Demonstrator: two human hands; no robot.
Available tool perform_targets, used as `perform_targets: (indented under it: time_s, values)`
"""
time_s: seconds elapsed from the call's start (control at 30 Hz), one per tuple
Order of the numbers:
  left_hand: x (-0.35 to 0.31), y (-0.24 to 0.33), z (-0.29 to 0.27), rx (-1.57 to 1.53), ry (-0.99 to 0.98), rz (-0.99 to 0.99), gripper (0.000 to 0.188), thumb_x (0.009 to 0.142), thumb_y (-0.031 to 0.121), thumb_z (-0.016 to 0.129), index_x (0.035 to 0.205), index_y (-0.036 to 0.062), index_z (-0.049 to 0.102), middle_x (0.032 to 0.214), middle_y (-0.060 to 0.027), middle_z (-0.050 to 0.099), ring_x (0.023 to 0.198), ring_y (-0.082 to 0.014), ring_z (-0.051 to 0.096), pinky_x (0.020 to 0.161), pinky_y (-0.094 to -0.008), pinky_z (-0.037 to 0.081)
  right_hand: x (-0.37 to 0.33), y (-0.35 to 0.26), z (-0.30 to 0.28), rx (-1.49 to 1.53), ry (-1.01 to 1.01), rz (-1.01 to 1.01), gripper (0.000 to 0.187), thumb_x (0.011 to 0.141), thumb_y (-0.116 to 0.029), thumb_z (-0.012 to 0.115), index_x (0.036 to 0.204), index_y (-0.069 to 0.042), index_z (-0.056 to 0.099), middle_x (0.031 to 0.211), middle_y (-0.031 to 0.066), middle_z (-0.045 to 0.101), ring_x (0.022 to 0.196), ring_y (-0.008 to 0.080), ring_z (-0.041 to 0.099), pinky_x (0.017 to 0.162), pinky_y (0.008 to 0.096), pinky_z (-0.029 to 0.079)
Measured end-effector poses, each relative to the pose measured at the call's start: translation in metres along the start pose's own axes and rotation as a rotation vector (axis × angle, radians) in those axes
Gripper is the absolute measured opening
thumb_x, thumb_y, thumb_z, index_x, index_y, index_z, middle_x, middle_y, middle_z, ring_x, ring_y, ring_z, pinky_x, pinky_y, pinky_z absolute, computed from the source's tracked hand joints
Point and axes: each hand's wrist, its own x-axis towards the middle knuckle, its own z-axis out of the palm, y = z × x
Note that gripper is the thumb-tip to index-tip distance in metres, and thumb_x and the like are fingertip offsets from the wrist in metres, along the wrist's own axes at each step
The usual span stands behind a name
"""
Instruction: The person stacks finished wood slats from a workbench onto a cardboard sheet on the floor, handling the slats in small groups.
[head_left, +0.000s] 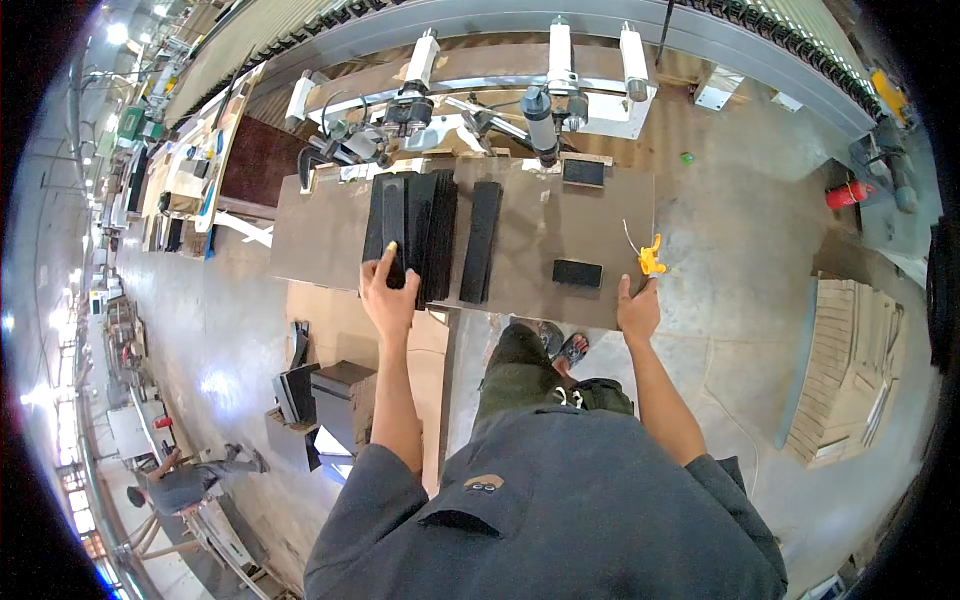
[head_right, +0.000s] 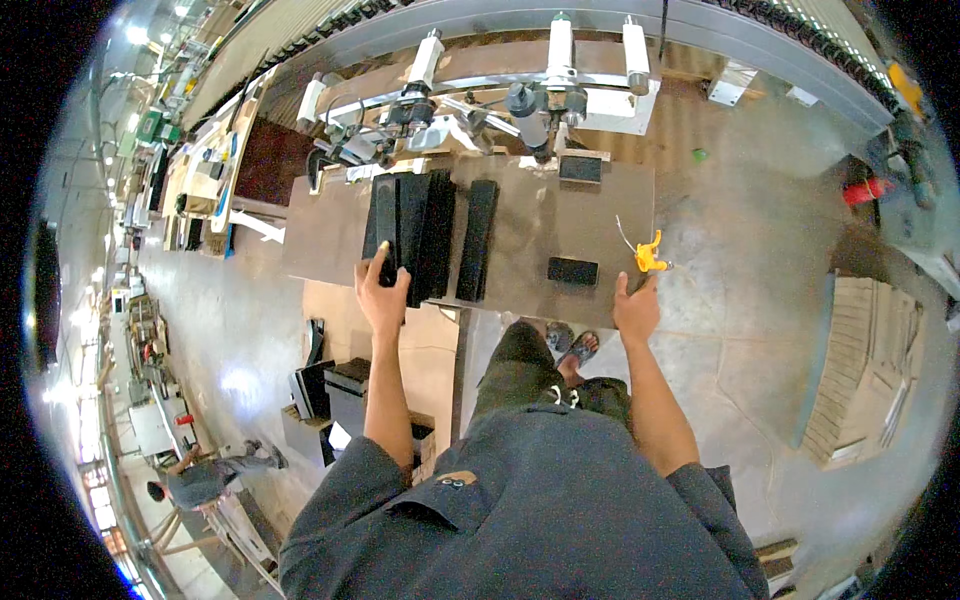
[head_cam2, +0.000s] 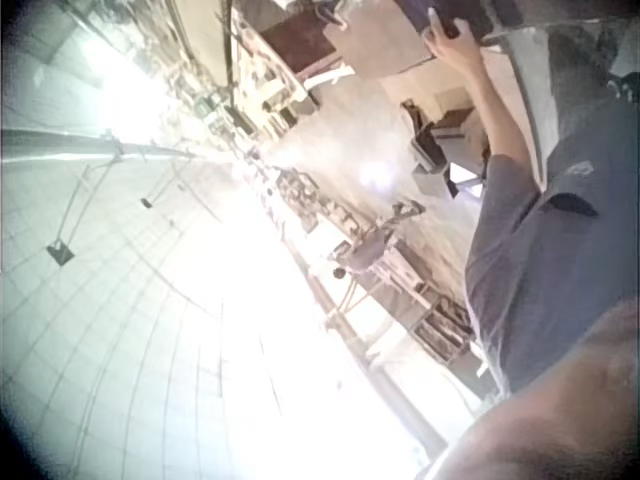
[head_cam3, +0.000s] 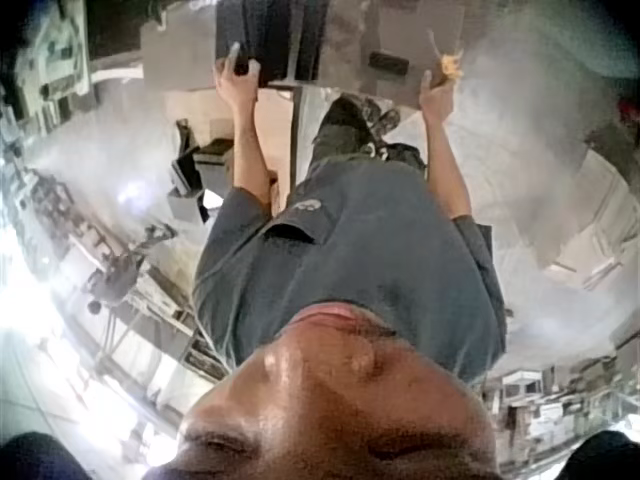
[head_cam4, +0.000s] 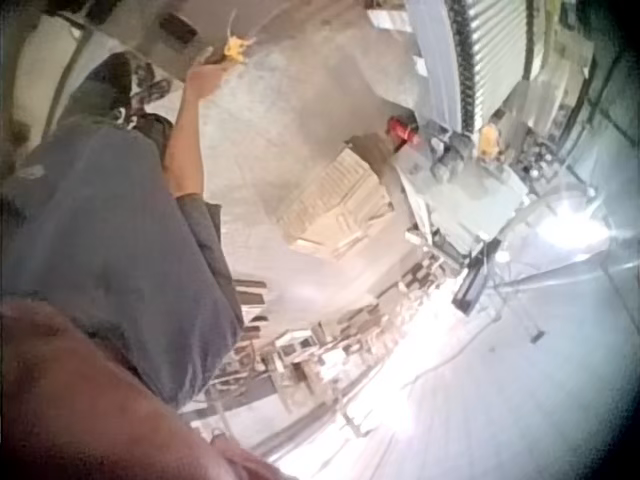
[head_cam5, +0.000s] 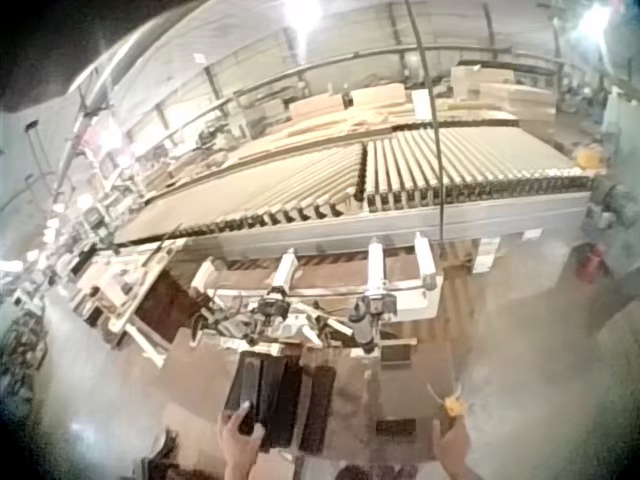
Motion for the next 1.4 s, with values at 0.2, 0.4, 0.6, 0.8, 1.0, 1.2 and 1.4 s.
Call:
perform_targets:
  time_s: [0.2,0.4,0.6,0.8,1.0,1.2,1.4]
  values:
    - [0.052,-0.040,-0.004,0.182,0.022,0.082,0.051,0.088,0.025,0.079,0.139,0.0193,0.075,0.111,-0.0130,0.063,0.107,-0.0344,0.062,0.101,-0.0466,0.051,-0.001,-0.002,0.001,0.019,0.036,-0.017,0.079,0.099,-0.066,0.058,0.139,0.002,0.052,0.114,0.0296,0.074,0.106,0.0501,0.071,0.090,0.0579,0.055]
    - [0.041,-0.008,-0.001,0.349,0.110,0.311,0.033,0.092,0.022,0.075,0.124,0.0143,0.079,0.119,-0.0135,0.071,0.111,-0.0350,0.065,0.099,-0.0481,0.052,0.001,0.001,-0.003,-0.010,-0.004,0.005,0.079,0.099,-0.069,0.056,0.135,0.001,0.053,0.115,0.0295,0.073,0.106,0.0495,0.071,0.090,0.0581,0.055]
    - [-0.029,0.097,0.091,0.289,-0.199,0.359,0.050,0.089,0.035,0.078,0.134,0.0162,0.070,0.126,-0.0125,0.069,0.114,-0.0360,0.066,0.098,-0.0474,0.055,0.002,0.003,-0.001,-0.002,0.048,-0.021,0.076,0.099,-0.068,0.057,0.132,0.001,0.052,0.108,0.0308,0.073,0.099,0.0497,0.072,0.088,0.0593,0.055]
    - [-0.019,0.058,0.144,0.446,-0.365,0.152,0.059,0.092,0.032,0.075,0.148,0.0168,0.064,0.117,-0.0190,0.072,0.116,-0.0375,0.066,0.101,-0.0502,0.051,-0.002,-0.004,0.001,0.037,0.107,-0.051,0.073,0.096,-0.066,0.061,0.124,0.001,0.055,0.102,0.0299,0.072,0.095,0.0502,0.071,0.084,0.0588,0.056]
    - [-0.043,0.094,0.154,0.148,-0.211,0.259,0.048,0.092,0.032,0.077,0.138,0.0182,0.071,0.117,-0.0189,0.066,0.115,-0.0399,0.060,0.101,-0.0529,0.048,0.003,0.003,-0.006,-0.010,0.079,0.008,0.074,0.096,-0.067,0.062,0.124,0.001,0.055,0.105,0.0298,0.072,0.097,0.0492,0.071,0.084,0.0571,0.057]
    - [-0.042,0.143,0.216,-0.058,-0.210,0.285,0.042,0.096,0.030,0.077,0.133,0.0105,0.071,0.123,-0.0224,0.064,0.117,-0.0427,0.059,0.103,-0.0545,0.047,0.004,-0.001,-0.003,0.031,0.040,0.007,0.075,0.097,-0.067,0.061,0.128,0.000,0.055,0.106,0.0298,0.072,0.098,0.0489,0.071,0.086,0.0572,0.056]
    - [-0.039,0.118,0.232,-0.276,-0.368,0.333,0.054,0.099,0.037,0.076,0.143,0.0060,0.065,0.141,-0.0240,0.063,0.128,-0.0441,0.058,0.109,-0.0518,0.046,0.004,0.001,-0.001,0.031,0.049,0.014,0.075,0.097,-0.066,0.061,0.130,0.001,0.055,0.105,0.0292,0.072,0.098,0.0487,0.072,0.085,0.0570,0.056]
